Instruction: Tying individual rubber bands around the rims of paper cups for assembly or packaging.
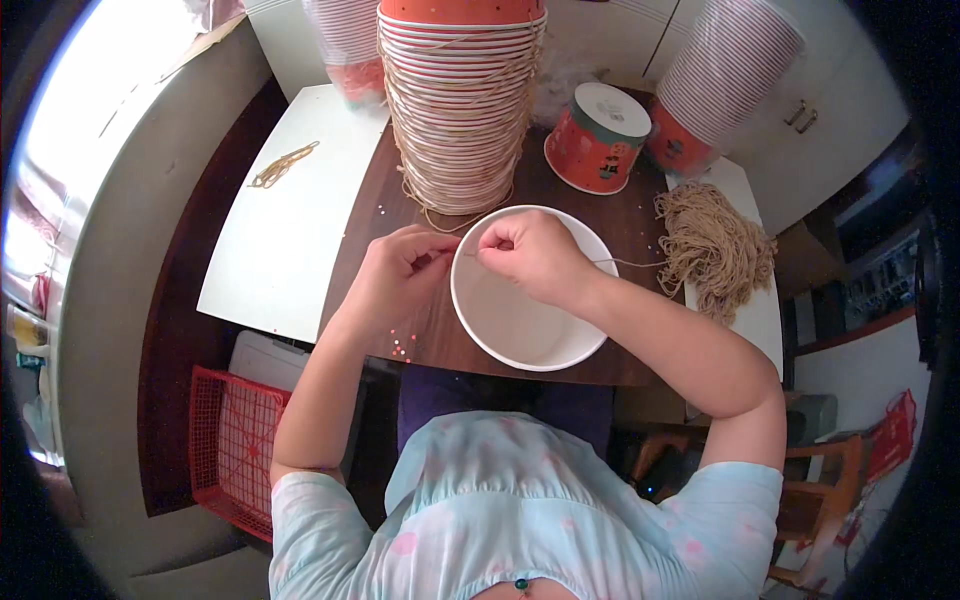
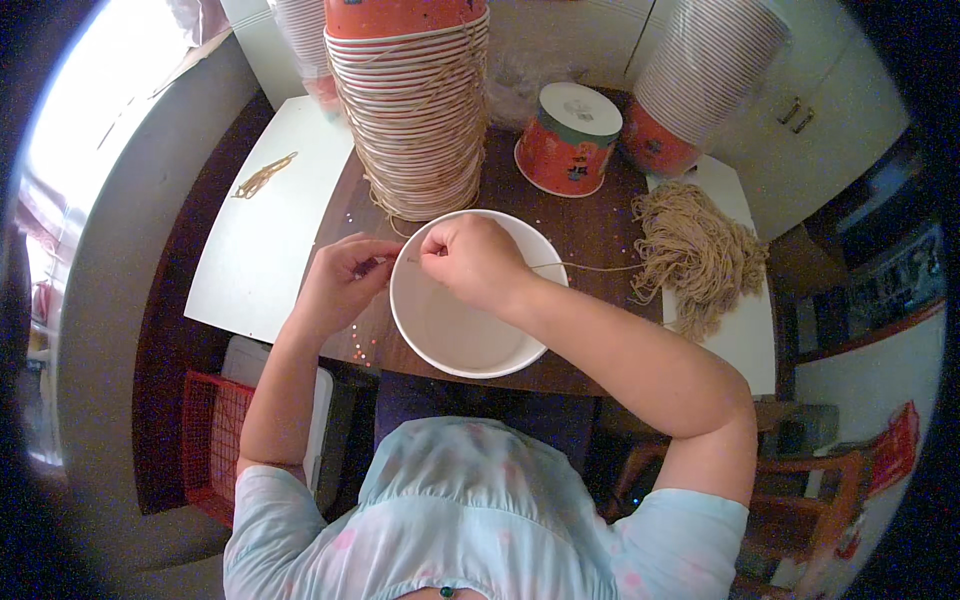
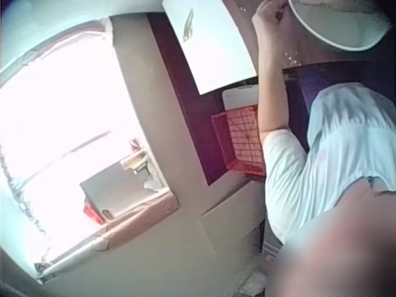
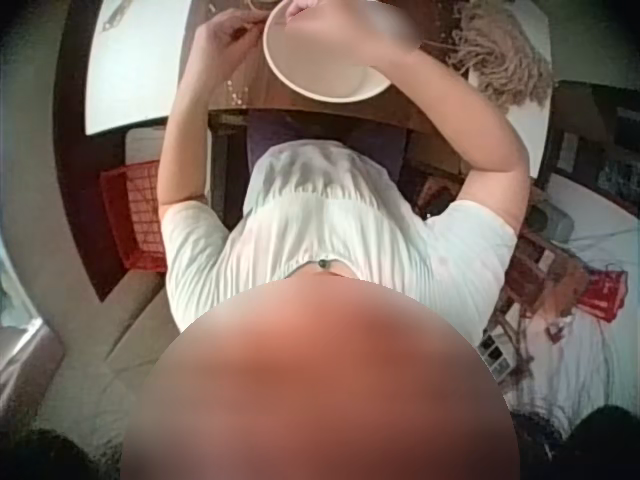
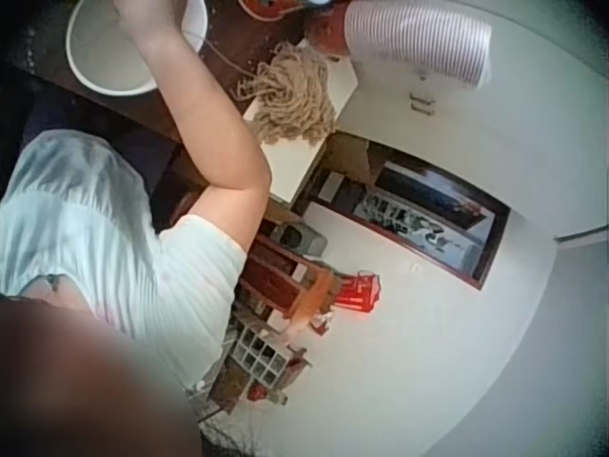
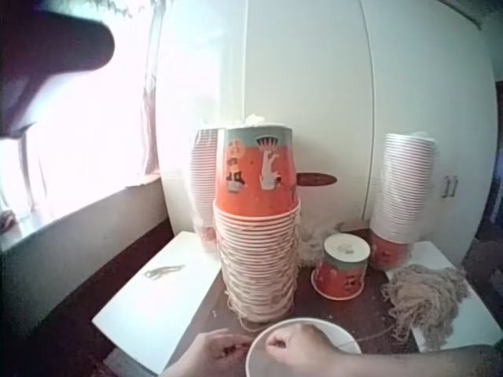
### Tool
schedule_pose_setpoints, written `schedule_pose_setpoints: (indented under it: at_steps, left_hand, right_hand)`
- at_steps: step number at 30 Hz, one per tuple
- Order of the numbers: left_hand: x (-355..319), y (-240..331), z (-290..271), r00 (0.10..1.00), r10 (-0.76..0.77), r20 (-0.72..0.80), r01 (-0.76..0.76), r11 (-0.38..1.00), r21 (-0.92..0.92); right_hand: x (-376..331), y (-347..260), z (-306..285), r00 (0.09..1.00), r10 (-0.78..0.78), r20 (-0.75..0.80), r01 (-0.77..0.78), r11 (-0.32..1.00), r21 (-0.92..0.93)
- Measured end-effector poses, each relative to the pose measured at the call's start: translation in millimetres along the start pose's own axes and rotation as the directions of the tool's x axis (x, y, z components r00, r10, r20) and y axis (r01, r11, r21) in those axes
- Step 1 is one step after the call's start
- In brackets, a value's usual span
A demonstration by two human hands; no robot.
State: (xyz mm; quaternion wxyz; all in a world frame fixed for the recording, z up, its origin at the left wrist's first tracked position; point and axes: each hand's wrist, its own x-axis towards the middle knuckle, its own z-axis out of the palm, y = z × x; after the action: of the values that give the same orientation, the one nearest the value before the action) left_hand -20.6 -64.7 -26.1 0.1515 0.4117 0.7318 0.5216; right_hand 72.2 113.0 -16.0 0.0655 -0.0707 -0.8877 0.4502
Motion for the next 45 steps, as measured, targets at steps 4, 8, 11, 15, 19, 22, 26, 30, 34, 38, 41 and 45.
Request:
schedule_pose_setpoints:
  at_steps: [4,8,11,15,19,22,26,30,34,38,41,45]
  left_hand:
    - [-0.1,7.4,-2.0,0.999,-0.011,0.03,0.01,1.0,0.017]
    - [0.2,6.3,-1.2,0.998,0.02,0.063,-0.022,0.999,0.034]
    - [-1.5,5.2,2.8,0.998,-0.02,0.061,0.018,1.0,0.02]
    - [-9.2,9.1,20.2,0.981,0.19,-0.039,-0.173,0.947,0.271]
    - [-21.7,16.5,44.9,0.964,0.199,-0.175,-0.129,0.928,0.348]
    - [-30.7,20.0,50.1,0.978,0.079,-0.192,-0.026,0.964,0.263]
    - [-36.8,30.3,51.4,0.987,0.044,-0.157,-0.018,0.987,0.161]
    - [-41.5,36.3,51.9,0.95,0.286,-0.127,-0.287,0.958,0.01]
    - [-34.3,36.0,53.6,0.961,0.275,-0.023,-0.257,0.859,-0.443]
    - [-18.6,26.4,61.7,0.997,0.077,0.02,-0.047,0.773,-0.633]
    - [-20.6,21.9,68.0,0.978,0.201,-0.048,-0.205,0.921,-0.331]
    - [-24.0,27.1,64.3,0.836,0.549,0.019,-0.549,0.834,0.048]
  right_hand:
    - [2.4,-1.6,3.4,0.999,0.042,0.017,-0.043,0.999,0.026]
    - [3.7,-1.8,6.3,0.999,0.044,0.018,-0.045,0.998,0.047]
    - [3.1,-1.6,3.8,0.999,0.029,0.037,-0.031,0.999,0.038]
    - [-1.5,-9.0,-8.2,0.987,0.106,0.12,-0.11,0.994,0.023]
    - [-24.2,-44.6,-45.2,0.939,0.15,0.308,-0.101,0.98,-0.17]
    - [-69.1,-80.5,-56.7,0.964,0.084,0.253,0.06,0.855,-0.514]
    - [-94.1,-49.7,-43.5,0.988,-0.123,0.095,0.153,0.645,-0.749]
    - [-88.2,-15.2,-32.5,0.94,-0.332,-0.081,0.185,0.693,-0.697]
    - [-85.7,-5.5,-23.4,0.908,-0.388,-0.156,0.179,0.698,-0.694]
    - [-89.7,-9.9,-11.1,0.825,-0.514,-0.236,0.252,0.707,-0.661]
    - [-99.3,-4.7,4.9,0.746,-0.545,-0.381,0.344,0.807,-0.48]
    - [-116.4,-5.8,29.3,0.705,-0.496,-0.506,0.365,0.866,-0.34]
